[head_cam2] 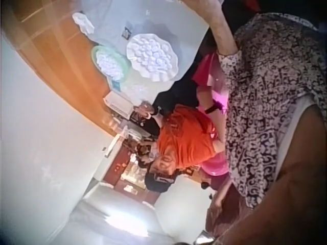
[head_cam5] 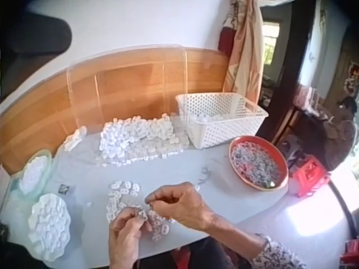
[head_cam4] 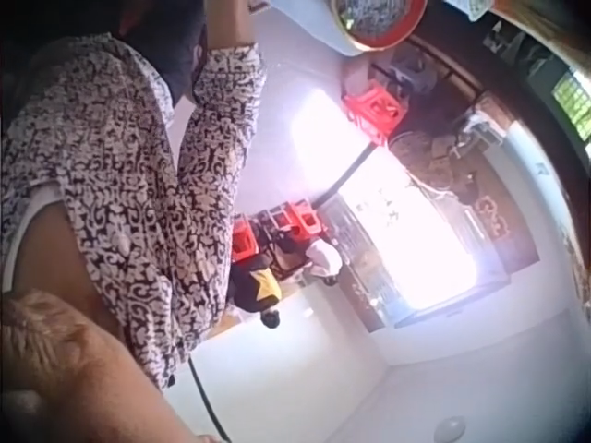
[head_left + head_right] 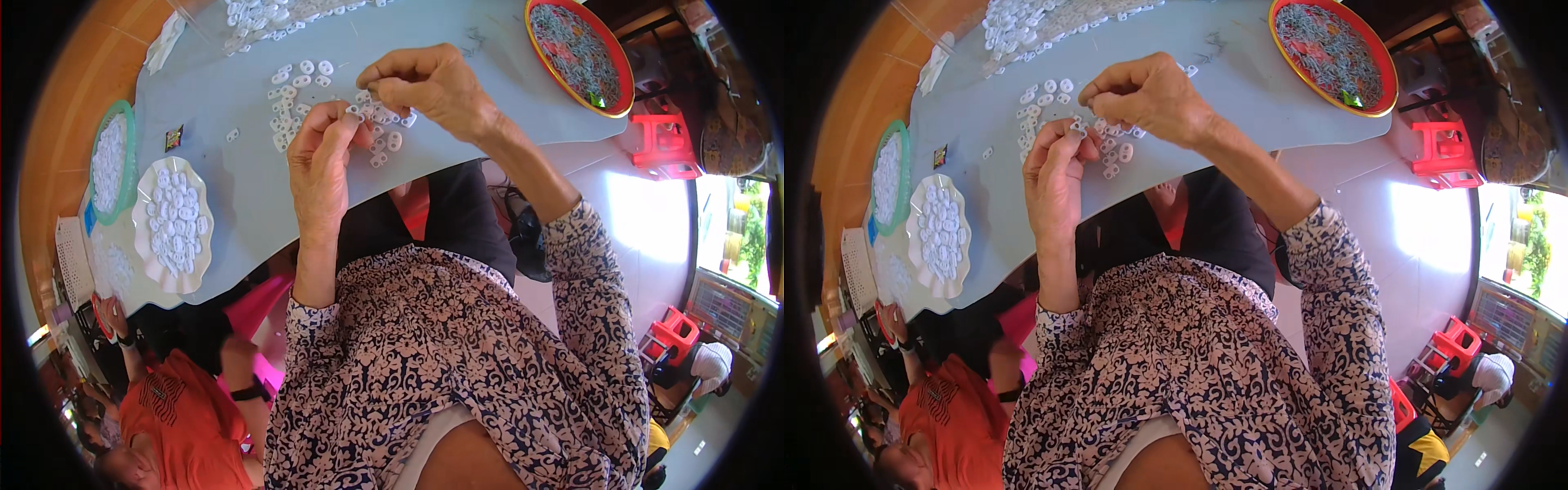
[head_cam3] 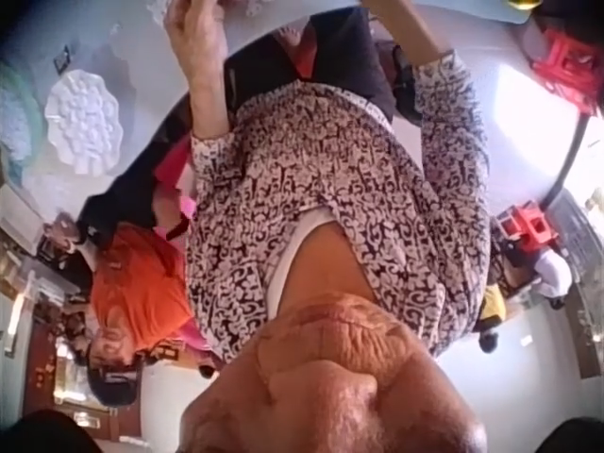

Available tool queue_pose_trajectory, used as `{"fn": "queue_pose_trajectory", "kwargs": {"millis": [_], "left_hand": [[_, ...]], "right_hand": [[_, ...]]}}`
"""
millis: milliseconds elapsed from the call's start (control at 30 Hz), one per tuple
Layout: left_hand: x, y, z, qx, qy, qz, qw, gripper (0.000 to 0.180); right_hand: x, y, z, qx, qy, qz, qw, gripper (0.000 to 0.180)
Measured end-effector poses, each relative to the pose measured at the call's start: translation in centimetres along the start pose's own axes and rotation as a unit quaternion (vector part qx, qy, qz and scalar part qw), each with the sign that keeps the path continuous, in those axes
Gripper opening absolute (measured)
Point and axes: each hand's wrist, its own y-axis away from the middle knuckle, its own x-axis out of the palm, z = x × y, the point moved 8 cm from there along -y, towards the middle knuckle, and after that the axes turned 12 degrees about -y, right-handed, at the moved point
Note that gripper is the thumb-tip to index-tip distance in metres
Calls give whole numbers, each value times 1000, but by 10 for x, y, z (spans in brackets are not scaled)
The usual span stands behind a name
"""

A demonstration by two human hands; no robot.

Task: Manually assembling small white plastic components at a table.

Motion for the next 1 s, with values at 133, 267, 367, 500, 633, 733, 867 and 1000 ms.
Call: {"fn": "queue_pose_trajectory", "kwargs": {"millis": [133,267,367,500,633,733,867,1000], "left_hand": [[5,0,-4,-2,28,-11,1000,12],[11,0,0,-22,20,-8,1000,15],[11,1,0,-21,-18,-4,1000,16],[7,-1,-2,-5,-62,-33,998,16],[4,-4,-3,2,-74,-59,995,15],[8,-4,-10,4,-96,-70,993,15],[7,-1,-13,30,-127,-69,989,14],[12,5,-18,54,-140,-65,986,15]], "right_hand": [[8,6,-14,-23,-96,-34,995,13],[5,10,-22,-59,-165,-79,981,9],[2,11,-30,-51,-177,-69,980,11],[4,10,-30,-90,-224,-62,968,13],[6,9,-34,-89,-265,-96,955,16],[5,10,-33,-90,-274,-128,949,20],[4,16,-39,-77,-254,-165,950,24],[5,19,-39,-100,-278,-149,944,26]]}}
